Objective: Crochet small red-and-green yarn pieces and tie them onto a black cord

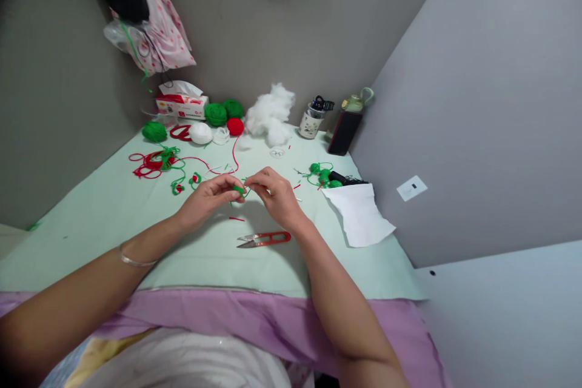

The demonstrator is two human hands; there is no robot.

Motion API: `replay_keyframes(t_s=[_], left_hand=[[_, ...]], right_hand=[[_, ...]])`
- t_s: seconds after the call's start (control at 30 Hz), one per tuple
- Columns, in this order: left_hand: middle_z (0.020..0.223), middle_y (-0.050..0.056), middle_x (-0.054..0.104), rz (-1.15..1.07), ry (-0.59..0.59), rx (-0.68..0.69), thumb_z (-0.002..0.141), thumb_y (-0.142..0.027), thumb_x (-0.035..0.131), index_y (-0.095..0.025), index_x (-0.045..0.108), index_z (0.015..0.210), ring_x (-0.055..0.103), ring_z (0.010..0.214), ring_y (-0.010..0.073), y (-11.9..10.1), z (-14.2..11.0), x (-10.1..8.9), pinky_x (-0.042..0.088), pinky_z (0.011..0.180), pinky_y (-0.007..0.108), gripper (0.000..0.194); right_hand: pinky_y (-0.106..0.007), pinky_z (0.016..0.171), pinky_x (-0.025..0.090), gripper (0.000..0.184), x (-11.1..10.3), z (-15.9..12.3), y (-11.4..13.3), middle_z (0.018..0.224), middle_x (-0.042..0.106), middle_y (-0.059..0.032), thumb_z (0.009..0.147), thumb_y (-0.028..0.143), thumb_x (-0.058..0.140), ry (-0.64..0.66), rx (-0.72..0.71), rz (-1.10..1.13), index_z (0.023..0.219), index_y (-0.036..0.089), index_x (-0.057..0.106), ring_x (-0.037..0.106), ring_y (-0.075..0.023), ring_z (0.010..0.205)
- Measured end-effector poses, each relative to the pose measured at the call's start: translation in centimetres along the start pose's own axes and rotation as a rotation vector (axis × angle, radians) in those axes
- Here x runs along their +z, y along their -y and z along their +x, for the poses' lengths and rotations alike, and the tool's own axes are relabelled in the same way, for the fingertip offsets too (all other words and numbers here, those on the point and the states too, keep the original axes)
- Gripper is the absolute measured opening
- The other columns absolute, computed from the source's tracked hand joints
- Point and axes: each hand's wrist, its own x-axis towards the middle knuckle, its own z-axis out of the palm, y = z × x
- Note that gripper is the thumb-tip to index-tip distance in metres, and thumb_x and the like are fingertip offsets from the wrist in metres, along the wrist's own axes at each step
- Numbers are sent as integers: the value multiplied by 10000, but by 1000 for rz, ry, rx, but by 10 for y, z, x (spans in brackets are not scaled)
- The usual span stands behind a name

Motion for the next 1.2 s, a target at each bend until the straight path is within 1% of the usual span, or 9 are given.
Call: replay_keyframes(t_s=[0.17,0.3,0.4,0.57,0.7,0.77,0.93,1.07,1.2], left_hand=[[915,9,658,-19,18,-7,848,-329,698,-203,666,946,670,827,164,2,1,-2,506,845,323,163],[901,7,662,-54,24,-53,820,-340,727,-186,654,898,672,815,159,5,2,-3,515,842,333,187],[871,0,666,-80,3,-101,798,-348,739,-182,645,863,675,825,167,8,3,-2,529,867,362,201],[810,-9,649,-42,6,-155,772,-337,748,-173,616,819,693,826,181,14,3,0,533,863,363,216],[737,-26,622,-43,0,-166,760,-304,746,-174,556,762,678,745,157,12,3,-1,547,783,322,230],[744,-27,620,-69,5,-153,769,-272,726,-174,548,760,662,730,144,9,3,-2,556,778,319,203],[749,-14,631,-120,45,-178,786,-210,678,-169,556,782,672,760,160,9,4,-3,563,800,340,129],[780,-10,628,-129,10,-201,769,-212,699,-170,556,783,671,753,159,17,6,-5,566,770,336,150],[842,15,656,-173,92,-253,786,-217,689,-172,564,805,682,837,184,17,5,-4,562,839,384,134]], right_hand=[[-300,753,530,152,5,-2,3,959,669,-35,922,173,564,-8,72,134,1002,233,679,647,-154,822],[-313,806,554,149,10,-5,9,997,670,-44,949,218,554,37,28,145,1040,245,669,654,-166,897],[-303,780,534,167,12,-6,7,990,661,-48,960,205,542,87,-32,31,1069,248,662,649,-165,880],[-254,664,459,147,16,-7,1,890,672,-36,971,187,529,97,-94,-195,949,227,669,622,-142,756],[-235,586,387,232,25,-11,3,1029,696,-39,980,156,469,-29,-262,-476,933,237,681,612,-116,748],[-228,579,387,269,28,-11,5,1029,702,-25,986,147,438,-106,-315,-493,929,243,683,611,-104,738],[-229,629,462,188,32,-8,8,904,674,-46,986,215,495,-193,-168,-201,891,207,656,631,-124,746],[-254,669,478,190,35,-6,18,953,686,-62,974,217,484,-177,-166,-113,864,216,640,645,-136,775],[-240,510,444,167,29,0,19,857,685,-20,972,365,510,-89,163,406,879,227,526,629,-113,571]])
